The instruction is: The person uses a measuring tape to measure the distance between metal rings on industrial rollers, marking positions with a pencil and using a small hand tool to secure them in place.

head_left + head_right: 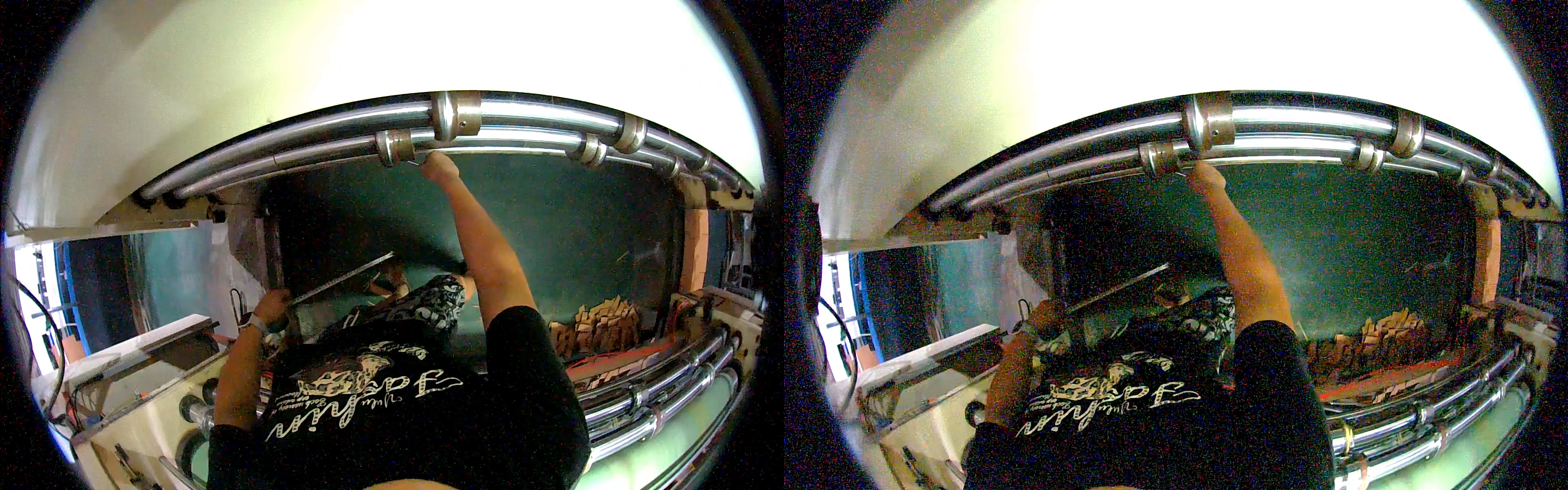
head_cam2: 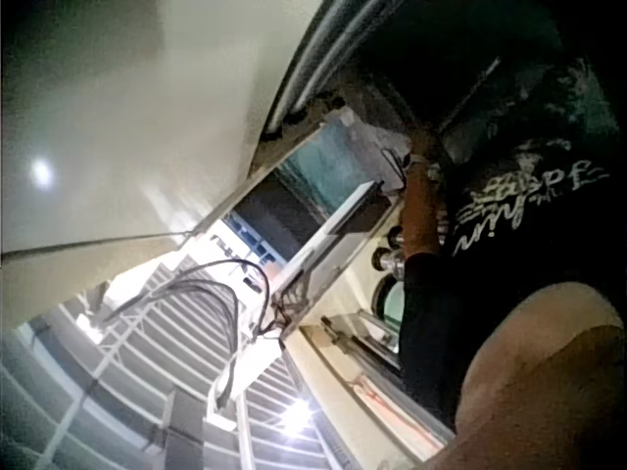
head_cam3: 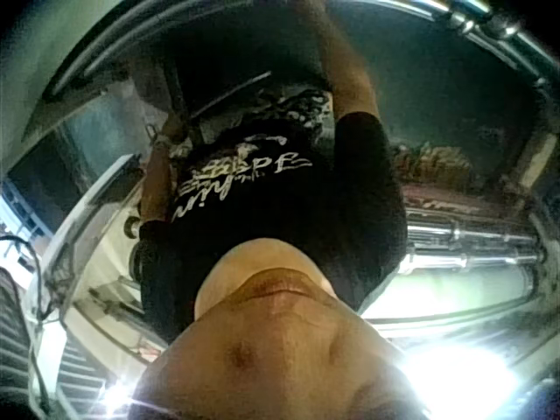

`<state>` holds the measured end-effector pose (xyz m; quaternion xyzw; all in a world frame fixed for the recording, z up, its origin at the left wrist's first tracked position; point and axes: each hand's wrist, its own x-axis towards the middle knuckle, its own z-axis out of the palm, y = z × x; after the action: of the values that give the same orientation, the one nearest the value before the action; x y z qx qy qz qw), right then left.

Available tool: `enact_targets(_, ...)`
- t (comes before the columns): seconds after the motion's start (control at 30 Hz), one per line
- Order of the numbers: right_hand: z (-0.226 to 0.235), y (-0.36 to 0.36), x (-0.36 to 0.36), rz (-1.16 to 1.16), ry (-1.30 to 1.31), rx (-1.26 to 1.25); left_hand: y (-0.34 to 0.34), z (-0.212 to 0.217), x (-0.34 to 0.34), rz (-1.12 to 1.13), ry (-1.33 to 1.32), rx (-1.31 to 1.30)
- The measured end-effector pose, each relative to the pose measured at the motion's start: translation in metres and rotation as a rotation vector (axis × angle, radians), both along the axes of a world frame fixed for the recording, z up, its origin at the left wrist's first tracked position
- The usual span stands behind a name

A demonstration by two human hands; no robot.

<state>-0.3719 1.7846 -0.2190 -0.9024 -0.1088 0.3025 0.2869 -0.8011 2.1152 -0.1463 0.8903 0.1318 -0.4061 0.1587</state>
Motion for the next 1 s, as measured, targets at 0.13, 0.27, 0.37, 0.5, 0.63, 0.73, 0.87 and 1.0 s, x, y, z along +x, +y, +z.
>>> enact_targets(0.13, -0.014, 0.015, -0.014, 0.130, 0.088, -0.095, 0.010, -0.008, 0.013, -0.012, -0.058, -0.003)
enact_targets(0.27, -0.106, 0.067, -0.038, 0.461, 0.005, -0.307, 0.044, -0.031, -0.021, -0.005, -0.203, -0.029)
enact_targets(0.37, -0.014, 0.085, -0.080, -1.130, 0.659, 0.971, 0.033, -0.020, -0.028, 0.121, -0.167, 0.036)
enact_targets(0.5, -0.019, 0.090, -0.073, -1.108, 0.734, 1.409, 0.024, 0.013, -0.015, 0.215, 0.105, 0.082)
enact_targets(0.63, -0.032, 0.099, -0.069, -1.001, 0.553, 1.552, 0.052, -0.010, -0.099, 0.118, -0.268, -0.070)
enact_targets(0.73, -0.070, 0.101, -0.066, -1.008, 0.362, 1.525, 0.032, 0.040, -0.084, 0.281, -0.082, 0.048)
enact_targets(0.87, -0.070, 0.105, -0.076, -1.224, 0.508, 1.451, 0.043, 0.048, -0.088, 0.191, -0.056, 0.095)
enact_targets(1.0, -0.082, 0.094, -0.062, -1.242, 0.426, 1.578, 0.040, 0.068, -0.044, 0.156, -0.144, 0.056)
